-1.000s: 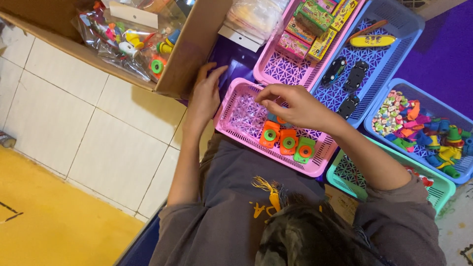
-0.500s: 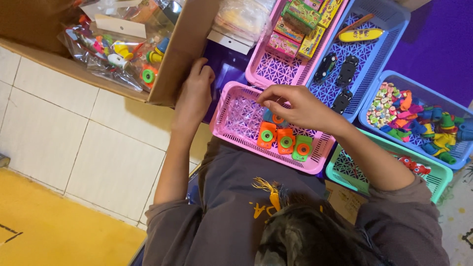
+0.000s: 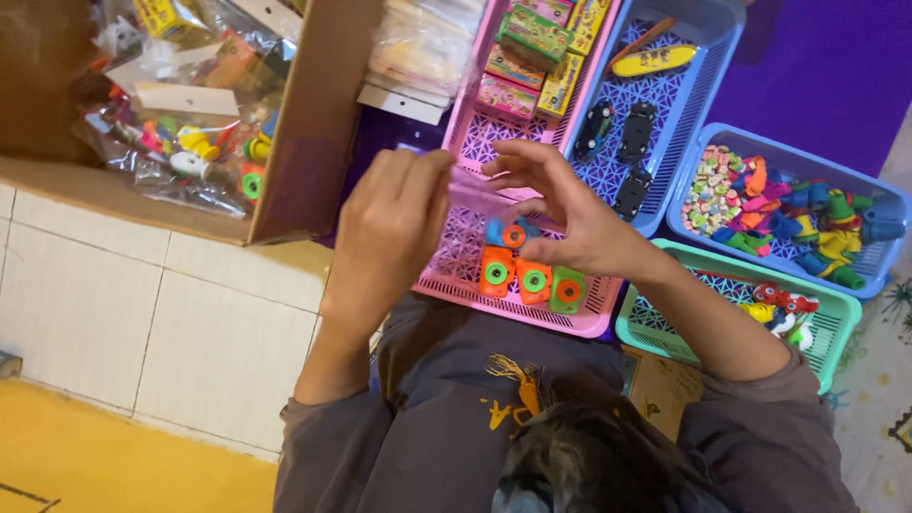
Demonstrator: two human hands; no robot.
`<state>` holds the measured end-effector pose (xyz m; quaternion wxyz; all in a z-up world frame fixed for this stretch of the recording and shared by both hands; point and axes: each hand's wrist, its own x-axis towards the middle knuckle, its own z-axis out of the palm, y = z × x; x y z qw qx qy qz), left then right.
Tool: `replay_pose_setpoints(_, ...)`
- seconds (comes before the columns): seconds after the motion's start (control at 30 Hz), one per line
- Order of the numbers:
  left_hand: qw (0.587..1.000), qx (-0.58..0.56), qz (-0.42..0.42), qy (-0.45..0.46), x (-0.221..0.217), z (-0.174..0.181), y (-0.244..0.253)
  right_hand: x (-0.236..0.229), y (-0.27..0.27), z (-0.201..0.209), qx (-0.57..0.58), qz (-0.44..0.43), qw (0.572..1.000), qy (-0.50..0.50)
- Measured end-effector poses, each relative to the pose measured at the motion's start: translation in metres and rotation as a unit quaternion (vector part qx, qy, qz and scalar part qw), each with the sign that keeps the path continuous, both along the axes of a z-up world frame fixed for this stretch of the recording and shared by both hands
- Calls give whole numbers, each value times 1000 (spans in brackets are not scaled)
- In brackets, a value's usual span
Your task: The person selects toy cars and other small items from various plastic baskets and places them into small plastic bags.
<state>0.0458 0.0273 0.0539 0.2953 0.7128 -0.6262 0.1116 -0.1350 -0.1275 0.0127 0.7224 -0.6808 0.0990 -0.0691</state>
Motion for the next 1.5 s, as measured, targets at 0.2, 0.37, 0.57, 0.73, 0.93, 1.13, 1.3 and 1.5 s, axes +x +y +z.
replay_pose_setpoints(0.2,987,-29,-78,136,-24,3,-29,-10,6,17,-103,-148,983,23)
replay_pose_setpoints(0.37,921,-50,-101,372,-33,-19,-43,-22,-11,17,-26,-231,973,-2)
replay_pose_setpoints(0.57,724,20,-122,679,-61,-68,-55,-31,-29,7,-11,-264,964,1)
replay_pose_setpoints(0.73,680,11,-41,732,-73,-68,-70,-44,-51,6,-23,-278,960,10)
replay_pose_setpoints(0.93,704,-12,-42,709,-68,-65,-69,-77,-101,7,-181,-327,924,84)
replay_pose_setpoints(1.13,709,-15,4,706,-72,-67,-71,-94,-121,-69,-506,-222,810,196)
replay_pose_setpoints(1.3,727,0,-6,687,-75,-69,-72,-79,-117,-78,-564,-129,772,264)
replay_pose_setpoints(1.5,721,-16,44,691,-82,-71,-75,-74,-116,-121,-601,-140,756,220)
